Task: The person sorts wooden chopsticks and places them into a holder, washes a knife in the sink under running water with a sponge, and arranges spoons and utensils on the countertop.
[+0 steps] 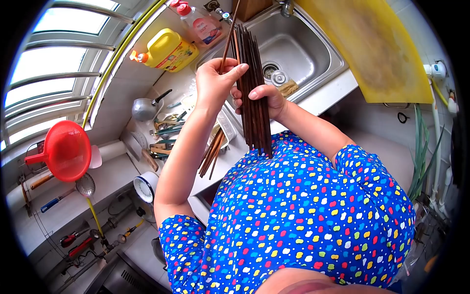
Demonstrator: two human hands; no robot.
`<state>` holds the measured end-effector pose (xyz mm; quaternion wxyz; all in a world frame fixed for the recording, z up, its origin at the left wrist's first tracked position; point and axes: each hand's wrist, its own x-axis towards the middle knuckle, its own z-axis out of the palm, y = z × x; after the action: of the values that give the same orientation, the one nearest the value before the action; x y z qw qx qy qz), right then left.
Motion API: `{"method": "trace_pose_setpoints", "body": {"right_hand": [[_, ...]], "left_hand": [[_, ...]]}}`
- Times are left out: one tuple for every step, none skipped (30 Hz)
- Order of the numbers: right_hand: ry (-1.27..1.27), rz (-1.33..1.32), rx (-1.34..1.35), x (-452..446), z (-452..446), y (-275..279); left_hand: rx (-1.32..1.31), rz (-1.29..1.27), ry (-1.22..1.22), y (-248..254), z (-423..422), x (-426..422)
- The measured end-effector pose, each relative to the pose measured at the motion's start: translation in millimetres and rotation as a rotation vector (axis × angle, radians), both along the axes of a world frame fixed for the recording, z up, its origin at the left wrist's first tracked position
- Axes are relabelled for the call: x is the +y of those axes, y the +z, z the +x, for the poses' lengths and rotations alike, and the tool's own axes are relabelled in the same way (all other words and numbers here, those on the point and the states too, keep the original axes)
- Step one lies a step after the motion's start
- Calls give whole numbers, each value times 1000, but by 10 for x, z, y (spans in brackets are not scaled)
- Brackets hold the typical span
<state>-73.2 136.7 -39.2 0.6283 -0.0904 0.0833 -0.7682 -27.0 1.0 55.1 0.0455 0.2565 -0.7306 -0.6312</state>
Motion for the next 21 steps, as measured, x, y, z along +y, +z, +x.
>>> {"method": "trace_pose_setpoints", "body": {"right_hand": [[-6, 14, 8, -1, 0, 9], [-12, 29, 15, 0, 5, 21], [-11, 28, 15, 3, 9, 31], [-21, 41, 23, 14, 33, 50], [-29, 55, 28, 18, 37, 52], [-28, 56, 27, 11, 39, 17], [-2, 62, 28, -4, 33, -50], [23, 69, 31, -12, 33, -84], [23, 69, 31, -9, 42, -71], [25, 90, 30, -4, 57, -43], [26, 111, 29, -4, 67, -28], [26, 111, 29, -7, 68, -33], [20, 102, 22, -12, 72, -45], [17, 93, 14, -19, 70, -67], [19, 92, 14, -33, 65, -91], [27, 76, -6, -51, 54, -121], [36, 60, -27, -59, 51, -137], [35, 62, -28, -56, 52, -105], [37, 77, -40, -47, 47, -56], [38, 93, -52, -41, 44, -26], [40, 93, -54, -45, 31, -33]], "left_hand": [[-22, -9, -2, -14, -6, -2], [-23, -10, -1, -21, -4, 10], [-22, -37, 3, -26, -3, 27], [-18, -65, 5, -22, 19, 39], [-19, -65, 7, -41, 17, 23], [-16, 9, -4, -74, 10, -7], [-13, 82, -15, -103, 2, -35], [-13, 83, -14, -121, 9, -58], [-20, 100, -19, -135, 17, -81], [-26, 116, -24, -140, 23, -94], [-26, 117, -23, -131, 33, -95], [-21, 120, -31, -112, 47, -90], [-16, 123, -38, -92, 62, -84], [-17, 122, -35, -82, 67, -79], [7, 132, -34, -66, 76, -76], [30, 143, -33, -48, 86, -70], [29, 143, -33, -22, 105, -55], [28, 226, -21, 15, 132, -38], [27, 307, -9, 44, 157, -20], [26, 308, -9, 70, 188, -11], [36, 305, 16, 88, 210, -16]]}}
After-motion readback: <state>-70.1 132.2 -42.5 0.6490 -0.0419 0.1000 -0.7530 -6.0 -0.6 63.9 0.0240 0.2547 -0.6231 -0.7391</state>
